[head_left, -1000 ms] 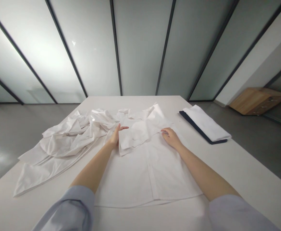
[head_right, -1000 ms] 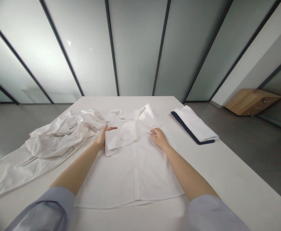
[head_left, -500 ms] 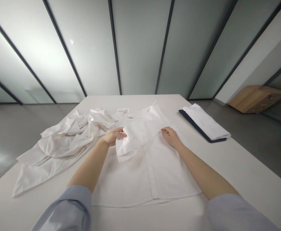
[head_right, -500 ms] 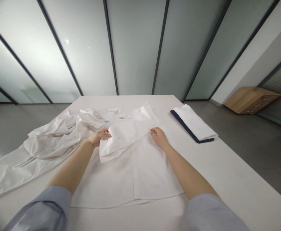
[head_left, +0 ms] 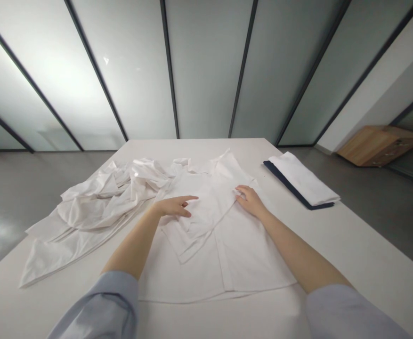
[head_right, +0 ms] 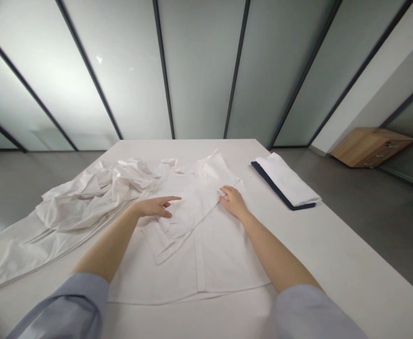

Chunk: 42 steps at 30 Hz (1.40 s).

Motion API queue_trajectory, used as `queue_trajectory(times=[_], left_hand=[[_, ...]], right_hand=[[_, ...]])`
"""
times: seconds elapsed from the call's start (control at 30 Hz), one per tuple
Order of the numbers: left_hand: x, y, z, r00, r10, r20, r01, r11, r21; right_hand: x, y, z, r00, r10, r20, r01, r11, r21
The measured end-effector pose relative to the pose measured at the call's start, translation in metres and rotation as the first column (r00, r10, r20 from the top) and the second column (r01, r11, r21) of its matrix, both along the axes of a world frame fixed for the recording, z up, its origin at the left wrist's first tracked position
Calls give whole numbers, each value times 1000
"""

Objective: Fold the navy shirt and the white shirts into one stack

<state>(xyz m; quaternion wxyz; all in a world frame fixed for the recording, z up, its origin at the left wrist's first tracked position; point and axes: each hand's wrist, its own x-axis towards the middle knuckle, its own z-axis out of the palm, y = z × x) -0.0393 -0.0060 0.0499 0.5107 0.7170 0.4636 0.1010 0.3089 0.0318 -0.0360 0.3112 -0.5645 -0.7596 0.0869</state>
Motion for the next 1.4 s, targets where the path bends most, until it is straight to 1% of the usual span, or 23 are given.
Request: queue_trajectory(times=[0.07,0.1,0.13,0.17,0.2,0.23,0.27,0.3,0.33,0.37,0.4,0.47,0.53,0.63,0.73,0.9,1.03,1.1,1.17,1.23,1.3,1.37,1.4], left_hand=[[2,-2,4,990,-142,12,141,989,38],[2,-2,5,982,-187,30,186,982,34],[2,-1,5,980,-193,50,192,981,25],[2,0,4,987,-147,62,145,989,30],[2,3,2,998,-50,47,46,997,65],[1,6,-2,996,89,10,-89,986,143],[1,9,-7,969,244,-36,-226,939,258],[0,12,-13,920,383,-76,-326,861,391],[-1,15,-21,869,482,-108,-366,775,516],[-2,18,-28,837,527,-146,-342,713,611],[-3,20,-35,827,526,-196,-278,687,672],[-4,21,-48,820,468,-329,-115,698,707],[-3,21,-55,779,428,-457,1,729,685],[1,19,-58,712,416,-566,67,761,645],[4,17,-55,675,418,-608,90,772,630],[8,9,-40,660,410,-629,126,765,631],[18,5,-15,621,409,-669,116,796,594],[25,7,-4,592,414,-691,117,805,582],[32,9,0,577,427,-696,114,802,587],[36,12,-6,602,448,-661,107,774,623],[38,15,-21,650,472,-595,105,721,685],[36,17,-38,690,473,-548,107,683,723],[35,18,-45,701,467,-540,104,681,725]], right_hand=[[-1,-1,0,996,-1,94,5,999,-41],[-1,-2,0,991,-3,134,11,998,-65],[-2,-3,0,986,-5,166,19,996,-84],[-2,-4,1,982,-7,191,26,995,-96],[-2,-5,2,978,-9,211,31,994,-101],[-2,-6,3,974,-11,226,34,994,-101],[-2,-6,4,971,-12,238,36,995,-97],[-2,-7,4,969,-11,249,35,995,-93],[-2,-7,5,966,-10,258,34,995,-89],[-2,-8,5,963,-9,268,34,995,-89],[-3,-8,5,961,-9,278,35,995,-91],[-5,-10,6,953,-16,301,50,993,-105],[-8,-11,8,940,-22,340,72,988,-133],[-15,-15,13,903,-6,429,101,975,-199],[-18,-19,17,862,11,506,126,964,-235],[-13,-36,22,824,33,566,93,977,-193],[-10,-46,43,795,78,602,18,988,-152],[-9,-42,56,794,72,604,44,984,-175],[-7,-29,66,812,16,584,116,975,-188],[-5,-10,70,838,-70,541,181,971,-155],[-2,11,67,864,-145,482,226,967,-115],[1,33,61,885,-191,424,267,955,-126],[1,42,58,892,-204,404,287,945,-155]])
